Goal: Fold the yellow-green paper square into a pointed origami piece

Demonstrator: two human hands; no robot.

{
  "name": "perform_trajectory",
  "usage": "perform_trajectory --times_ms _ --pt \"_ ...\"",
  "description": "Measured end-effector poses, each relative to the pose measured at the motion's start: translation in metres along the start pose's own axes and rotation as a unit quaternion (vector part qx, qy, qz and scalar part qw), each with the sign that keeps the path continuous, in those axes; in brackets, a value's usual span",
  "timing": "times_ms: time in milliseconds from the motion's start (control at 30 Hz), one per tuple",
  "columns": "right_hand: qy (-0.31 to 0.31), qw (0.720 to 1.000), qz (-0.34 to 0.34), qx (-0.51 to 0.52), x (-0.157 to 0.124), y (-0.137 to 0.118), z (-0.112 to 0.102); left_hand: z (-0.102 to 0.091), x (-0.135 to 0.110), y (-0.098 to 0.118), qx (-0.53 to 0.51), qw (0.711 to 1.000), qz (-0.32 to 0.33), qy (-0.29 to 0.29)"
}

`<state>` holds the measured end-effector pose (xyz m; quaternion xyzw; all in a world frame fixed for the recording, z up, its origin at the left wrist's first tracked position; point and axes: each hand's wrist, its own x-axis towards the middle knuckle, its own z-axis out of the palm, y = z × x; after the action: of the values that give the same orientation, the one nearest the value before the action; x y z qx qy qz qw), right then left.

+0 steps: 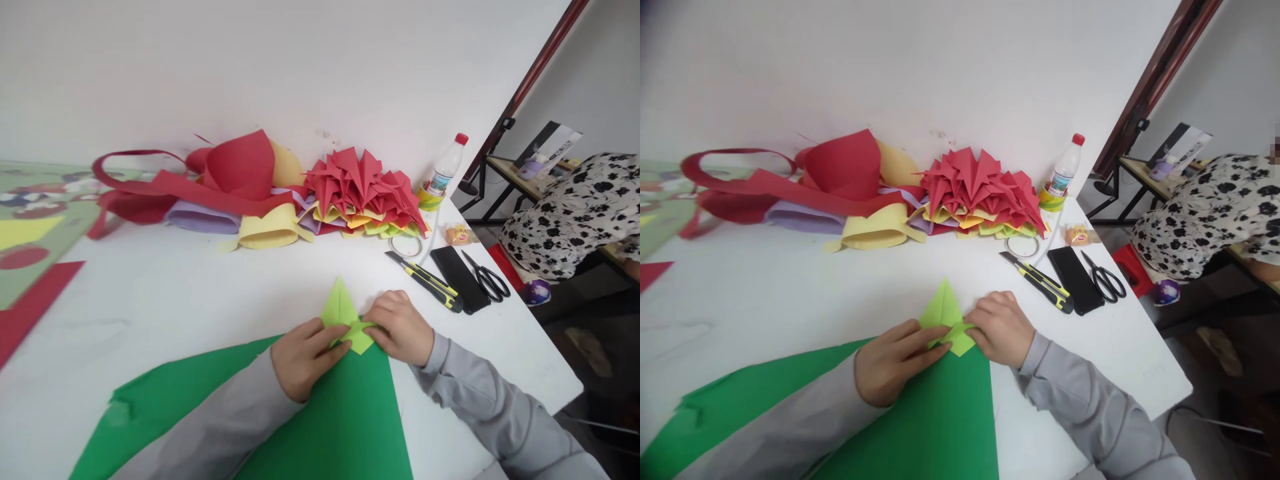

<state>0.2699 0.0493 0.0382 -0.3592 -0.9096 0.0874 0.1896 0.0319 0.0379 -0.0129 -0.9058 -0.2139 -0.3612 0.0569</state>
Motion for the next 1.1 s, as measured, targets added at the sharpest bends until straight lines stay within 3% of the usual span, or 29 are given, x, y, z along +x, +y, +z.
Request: perform_trajectory --times_ms 233,467,700,900,1100 --pt "0.047 0.996 -0.068 -0.028 0.005 -0.004 0.001 0.002 -0.004 -0.004 -0.043 0.999 -0.001 0.004" --pt "0.042 0.976 -0.178 -0.115 0.002 -0.012 0.002 -0.001 -0.001 -0.003 -0.068 0.997 -0.018 0.01" --pt "0.026 0.979 -0.168 -0.115 -0.008 -0.018 -0.003 -0.003 0.006 0.002 -0.031 0.999 -0.024 0.004" --pt "0.047 0.984 -0.151 -0.076 -0.013 -0.004 -0.013 -0.003 0.008 0.006 0.014 1.0 -0.021 -0.009" --pt "0.055 0.964 -0.15 -0.212 -0.015 -0.003 -0.015 0.002 0.001 0.005 0.021 0.999 -0.025 -0.021"
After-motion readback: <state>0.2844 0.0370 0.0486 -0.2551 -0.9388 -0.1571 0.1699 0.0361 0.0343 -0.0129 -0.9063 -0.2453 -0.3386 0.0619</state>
